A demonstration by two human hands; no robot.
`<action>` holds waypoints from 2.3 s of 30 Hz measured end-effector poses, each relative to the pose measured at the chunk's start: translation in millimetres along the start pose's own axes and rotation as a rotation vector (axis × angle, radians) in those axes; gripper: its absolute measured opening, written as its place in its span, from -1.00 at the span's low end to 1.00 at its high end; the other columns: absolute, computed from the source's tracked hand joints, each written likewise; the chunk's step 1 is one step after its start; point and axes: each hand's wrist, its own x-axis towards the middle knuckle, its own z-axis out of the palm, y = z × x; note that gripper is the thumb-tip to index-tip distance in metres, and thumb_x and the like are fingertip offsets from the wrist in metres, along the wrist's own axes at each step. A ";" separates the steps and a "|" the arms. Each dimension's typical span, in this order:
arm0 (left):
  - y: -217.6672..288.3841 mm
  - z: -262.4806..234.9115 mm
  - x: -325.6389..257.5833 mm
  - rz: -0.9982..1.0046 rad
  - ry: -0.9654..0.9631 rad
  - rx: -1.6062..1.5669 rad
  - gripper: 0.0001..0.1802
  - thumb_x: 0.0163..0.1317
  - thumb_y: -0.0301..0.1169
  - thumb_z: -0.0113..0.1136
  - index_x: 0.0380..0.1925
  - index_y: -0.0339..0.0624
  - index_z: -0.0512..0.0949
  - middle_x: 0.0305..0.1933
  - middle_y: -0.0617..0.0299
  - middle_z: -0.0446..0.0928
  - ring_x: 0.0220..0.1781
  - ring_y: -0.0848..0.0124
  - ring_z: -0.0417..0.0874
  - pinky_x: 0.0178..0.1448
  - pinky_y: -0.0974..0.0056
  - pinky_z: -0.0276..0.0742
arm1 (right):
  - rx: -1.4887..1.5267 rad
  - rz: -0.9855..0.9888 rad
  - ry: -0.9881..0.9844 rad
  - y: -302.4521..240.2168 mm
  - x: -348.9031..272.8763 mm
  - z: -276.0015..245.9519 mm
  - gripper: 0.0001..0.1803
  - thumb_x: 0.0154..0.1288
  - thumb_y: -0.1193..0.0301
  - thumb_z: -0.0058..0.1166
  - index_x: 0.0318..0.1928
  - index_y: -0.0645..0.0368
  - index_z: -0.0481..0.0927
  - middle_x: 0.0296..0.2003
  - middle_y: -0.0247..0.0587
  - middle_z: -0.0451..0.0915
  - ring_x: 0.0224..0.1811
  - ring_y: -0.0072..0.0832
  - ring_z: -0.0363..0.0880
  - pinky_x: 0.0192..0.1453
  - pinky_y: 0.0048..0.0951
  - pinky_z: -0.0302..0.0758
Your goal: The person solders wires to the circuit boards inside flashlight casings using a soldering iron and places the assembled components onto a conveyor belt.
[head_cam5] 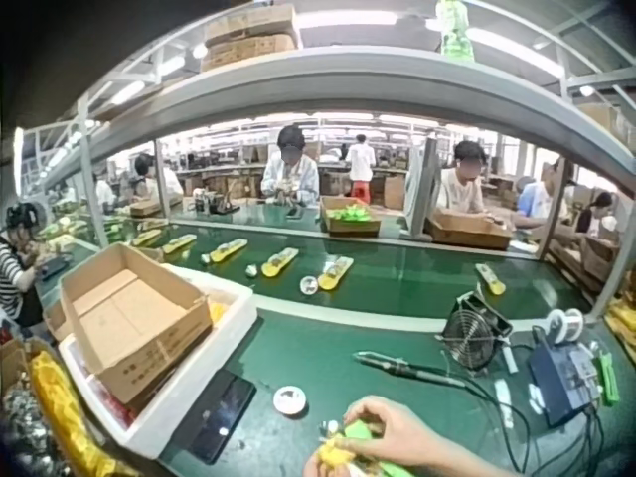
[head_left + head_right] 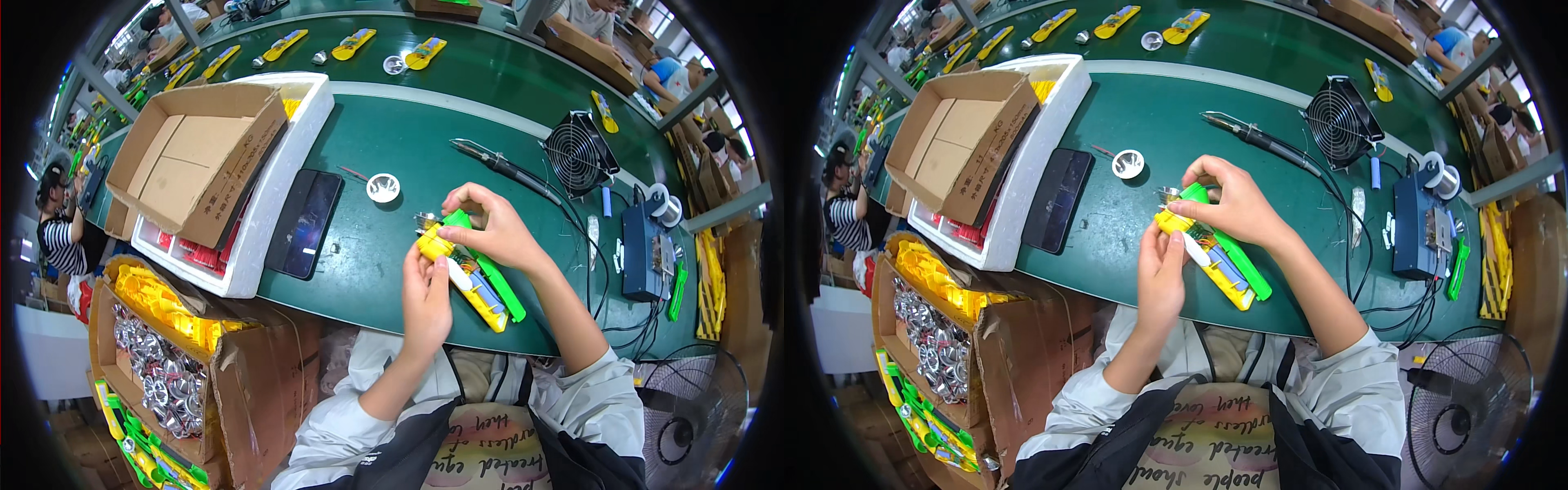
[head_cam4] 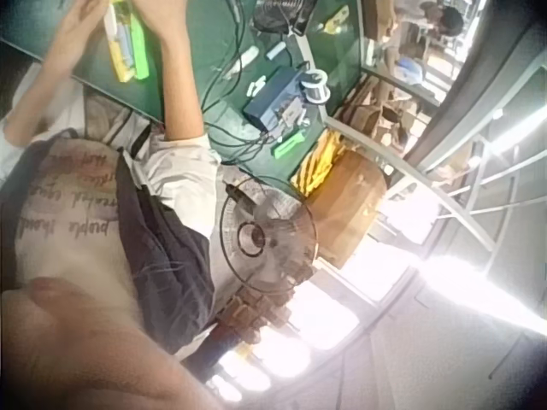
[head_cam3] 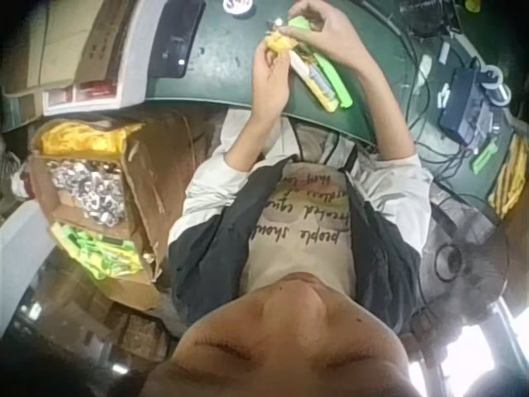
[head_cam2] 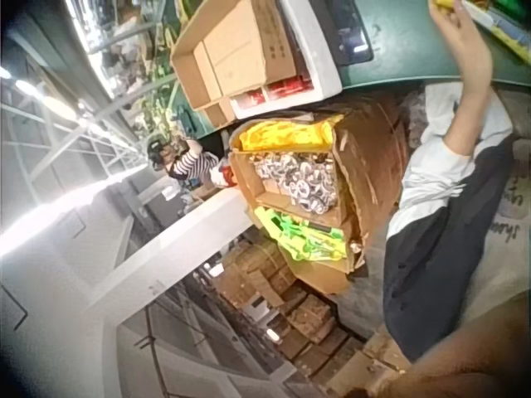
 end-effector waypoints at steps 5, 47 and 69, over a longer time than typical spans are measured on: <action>37.4 -33.5 -9.9 -0.150 -0.071 0.628 -0.48 0.09 -0.49 0.14 0.03 -0.42 0.20 -0.13 0.11 0.39 -0.26 0.51 0.47 -0.16 0.44 0.44 | -0.139 0.022 0.092 -14.9 -36.0 -5.5 -0.43 -0.06 0.20 0.24 -0.09 0.30 0.40 -0.25 -0.06 0.48 -0.18 -0.33 0.48 -0.16 -0.40 0.44; 45.2 -61.3 -9.5 0.233 -0.022 0.715 -0.78 0.17 -0.53 -0.08 -0.17 -0.36 0.33 -0.06 0.05 0.35 -0.06 0.35 0.42 0.00 0.35 0.38 | -0.749 -0.531 0.116 15.2 -142.5 14.9 -0.63 -0.07 0.39 0.11 -0.14 0.02 0.50 -0.07 -0.26 0.41 -0.11 -0.41 0.37 -0.04 -0.27 0.30; 67.8 -25.8 -25.1 -0.034 -0.001 1.087 -0.76 0.05 -0.41 0.14 -0.30 -0.31 0.42 -0.39 0.16 0.47 -0.42 0.40 0.46 -0.38 0.35 0.37 | -0.105 0.183 0.189 16.8 -90.8 -18.1 -0.78 0.04 0.50 0.07 -0.27 0.32 0.56 -0.49 -0.23 0.54 -0.53 -0.68 0.41 -0.41 -0.64 0.38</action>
